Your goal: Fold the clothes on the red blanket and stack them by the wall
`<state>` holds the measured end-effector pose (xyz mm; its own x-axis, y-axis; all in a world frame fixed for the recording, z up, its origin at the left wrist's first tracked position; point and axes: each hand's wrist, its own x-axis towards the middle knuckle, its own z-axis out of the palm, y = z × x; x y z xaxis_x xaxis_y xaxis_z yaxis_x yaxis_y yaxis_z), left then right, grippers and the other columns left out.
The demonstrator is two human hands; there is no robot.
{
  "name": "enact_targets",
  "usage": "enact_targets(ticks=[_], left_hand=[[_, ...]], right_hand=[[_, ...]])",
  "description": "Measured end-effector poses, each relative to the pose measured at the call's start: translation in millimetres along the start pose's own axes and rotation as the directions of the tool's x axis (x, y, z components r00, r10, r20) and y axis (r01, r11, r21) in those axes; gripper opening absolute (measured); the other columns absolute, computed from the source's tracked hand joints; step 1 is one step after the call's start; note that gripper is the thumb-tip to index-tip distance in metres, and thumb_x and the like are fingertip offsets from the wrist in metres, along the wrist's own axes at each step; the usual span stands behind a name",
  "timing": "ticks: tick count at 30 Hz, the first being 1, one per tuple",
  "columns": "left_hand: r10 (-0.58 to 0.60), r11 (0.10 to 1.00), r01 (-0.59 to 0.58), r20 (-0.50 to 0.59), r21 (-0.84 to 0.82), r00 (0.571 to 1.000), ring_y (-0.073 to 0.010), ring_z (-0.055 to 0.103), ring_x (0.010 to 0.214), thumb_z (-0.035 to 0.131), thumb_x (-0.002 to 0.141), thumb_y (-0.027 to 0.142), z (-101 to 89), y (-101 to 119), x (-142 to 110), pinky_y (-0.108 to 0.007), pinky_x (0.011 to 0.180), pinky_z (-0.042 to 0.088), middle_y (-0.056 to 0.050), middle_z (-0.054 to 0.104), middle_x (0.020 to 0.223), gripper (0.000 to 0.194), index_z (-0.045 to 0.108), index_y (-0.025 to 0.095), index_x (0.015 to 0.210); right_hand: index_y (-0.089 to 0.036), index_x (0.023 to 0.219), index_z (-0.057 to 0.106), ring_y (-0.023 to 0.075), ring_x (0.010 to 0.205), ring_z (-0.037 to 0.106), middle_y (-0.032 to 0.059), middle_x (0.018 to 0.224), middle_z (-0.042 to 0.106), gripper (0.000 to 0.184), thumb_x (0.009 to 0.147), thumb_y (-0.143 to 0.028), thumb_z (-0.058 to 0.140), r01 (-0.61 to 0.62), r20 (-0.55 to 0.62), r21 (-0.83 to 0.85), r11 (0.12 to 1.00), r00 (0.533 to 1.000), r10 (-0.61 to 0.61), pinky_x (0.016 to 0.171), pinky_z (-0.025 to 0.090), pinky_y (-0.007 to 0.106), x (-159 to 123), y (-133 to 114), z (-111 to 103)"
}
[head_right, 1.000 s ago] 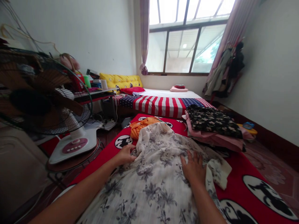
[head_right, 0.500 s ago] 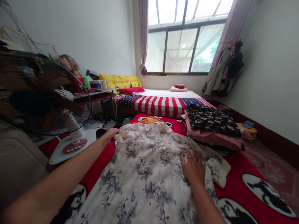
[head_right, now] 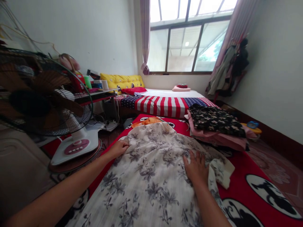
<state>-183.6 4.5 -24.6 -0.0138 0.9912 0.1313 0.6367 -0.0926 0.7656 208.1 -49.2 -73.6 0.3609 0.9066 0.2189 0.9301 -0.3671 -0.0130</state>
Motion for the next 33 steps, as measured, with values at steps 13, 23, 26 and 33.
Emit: enact_targets(ticks=[13,23,26,33], left_hand=[[-0.080,0.923,0.112,0.102,-0.368,0.992,-0.0174,0.066,0.078,0.072,0.074,0.034,21.0,-1,16,-0.024,0.066,0.050,-0.008,0.068,0.094,0.077,0.036,0.018,0.140],[0.002,0.872,0.059,0.124,-0.486,0.992,-0.0119,0.059,0.059,0.069,0.071,0.024,15.6,-1,17,-0.019,0.049,0.042,-0.006,0.064,0.074,0.022,0.068,0.012,0.090],[0.094,0.932,-0.045,0.121,-0.359,0.988,-0.0176,0.063,0.075,0.066,0.064,0.015,15.5,-1,20,-0.024,0.064,0.048,-0.005,0.067,0.077,0.005,0.069,0.014,0.068],[0.279,0.956,-0.247,0.227,-0.160,0.933,-0.0271,0.054,0.111,0.059,0.049,0.003,26.3,13,21,-0.032,0.097,0.041,-0.008,0.069,0.106,0.034,0.071,0.018,0.077]], right_hand=[[-0.025,0.145,0.037,0.0327,0.139,0.027,0.0096,0.152,0.034,0.062,0.093,-0.055,0.027,0.004,-0.012,0.003,1.000,1.000,-0.004,0.105,0.031,0.055,0,0,-1],[-0.024,0.145,0.037,0.0331,0.139,0.027,0.0097,0.152,0.033,0.062,0.093,-0.055,0.026,0.007,-0.011,0.013,1.000,1.000,-0.007,0.105,0.030,0.056,0,0,0],[-0.025,0.146,0.036,0.0325,0.140,0.026,0.0092,0.152,0.033,0.062,0.092,-0.055,0.027,-0.004,-0.012,0.014,1.000,1.000,0.004,0.105,0.030,0.055,0,0,-1],[-0.024,0.145,0.038,0.0328,0.139,0.028,0.0100,0.152,0.033,0.062,0.093,-0.055,0.024,0.010,-0.013,0.008,1.000,1.000,-0.010,0.104,0.032,0.055,1,1,1]])
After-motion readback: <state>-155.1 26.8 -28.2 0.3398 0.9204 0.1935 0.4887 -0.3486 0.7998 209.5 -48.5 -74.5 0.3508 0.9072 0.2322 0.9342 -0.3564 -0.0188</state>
